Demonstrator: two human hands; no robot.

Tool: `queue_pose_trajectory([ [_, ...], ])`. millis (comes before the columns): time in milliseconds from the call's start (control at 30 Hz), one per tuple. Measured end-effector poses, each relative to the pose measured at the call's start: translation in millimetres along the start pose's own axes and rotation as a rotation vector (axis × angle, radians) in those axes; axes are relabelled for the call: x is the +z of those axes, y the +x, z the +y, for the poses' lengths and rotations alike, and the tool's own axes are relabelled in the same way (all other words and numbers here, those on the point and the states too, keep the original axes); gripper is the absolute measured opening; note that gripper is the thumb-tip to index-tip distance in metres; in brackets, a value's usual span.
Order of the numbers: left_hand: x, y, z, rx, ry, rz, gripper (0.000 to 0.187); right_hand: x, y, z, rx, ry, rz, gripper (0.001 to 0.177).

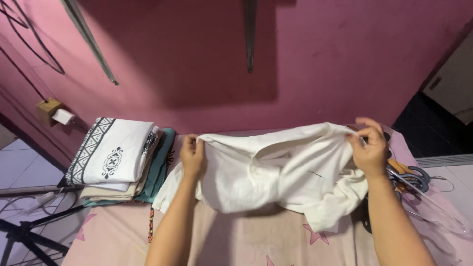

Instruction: Folding a white shirt on a bed surface

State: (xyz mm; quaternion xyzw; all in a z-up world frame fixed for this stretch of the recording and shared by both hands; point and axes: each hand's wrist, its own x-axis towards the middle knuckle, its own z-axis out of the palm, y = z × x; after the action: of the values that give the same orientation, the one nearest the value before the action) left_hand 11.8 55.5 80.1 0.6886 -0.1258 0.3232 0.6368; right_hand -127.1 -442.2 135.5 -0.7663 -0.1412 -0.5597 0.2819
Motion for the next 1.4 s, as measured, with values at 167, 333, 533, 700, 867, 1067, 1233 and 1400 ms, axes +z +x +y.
queue_pose_trajectory([
  [167,-50.4,4.3,84.4,-0.141,0.474,-0.539,0.059,-4.2,-12.9,-14.4,0.464,0.164,-0.310,0.020],
  [333,-72.6,-17.1,38.1,0.007,1.057,-0.691,0.040,-10.3,33.8,-94.0,0.626,-0.195,-1.100,0.056],
  [533,-64.7,-35.4,-2.2,-0.112,0.627,-0.416,0.022,25.8,-13.7,12.5,0.680,-0.698,-0.843,0.033],
  [700,-55.3,-55.5,120.4,-0.311,0.958,-1.138,0.087,32.3,-8.0,-38.1,0.936,-0.089,-0.333,0.031],
  [867,-43.4,-61.1,5.3,-0.227,1.191,-0.870,0.041,46.6,10.1,-83.2,0.736,-0.048,-0.230,0.032],
  [1067,-30.7,-5.0,115.4,-0.464,0.185,-0.106,0.062,53.6,53.2,-111.9,0.453,0.031,-0.098,0.037],
  [1233,-26.5,-1.7,154.7,-0.295,0.048,0.103,0.068,54.2,79.0,-138.6,0.242,0.079,0.018,0.043],
  [1400,-39.8,-17.8,215.6,0.393,0.020,0.379,0.068,56.8,67.2,-133.4,-0.024,-0.059,0.147,0.066],
])
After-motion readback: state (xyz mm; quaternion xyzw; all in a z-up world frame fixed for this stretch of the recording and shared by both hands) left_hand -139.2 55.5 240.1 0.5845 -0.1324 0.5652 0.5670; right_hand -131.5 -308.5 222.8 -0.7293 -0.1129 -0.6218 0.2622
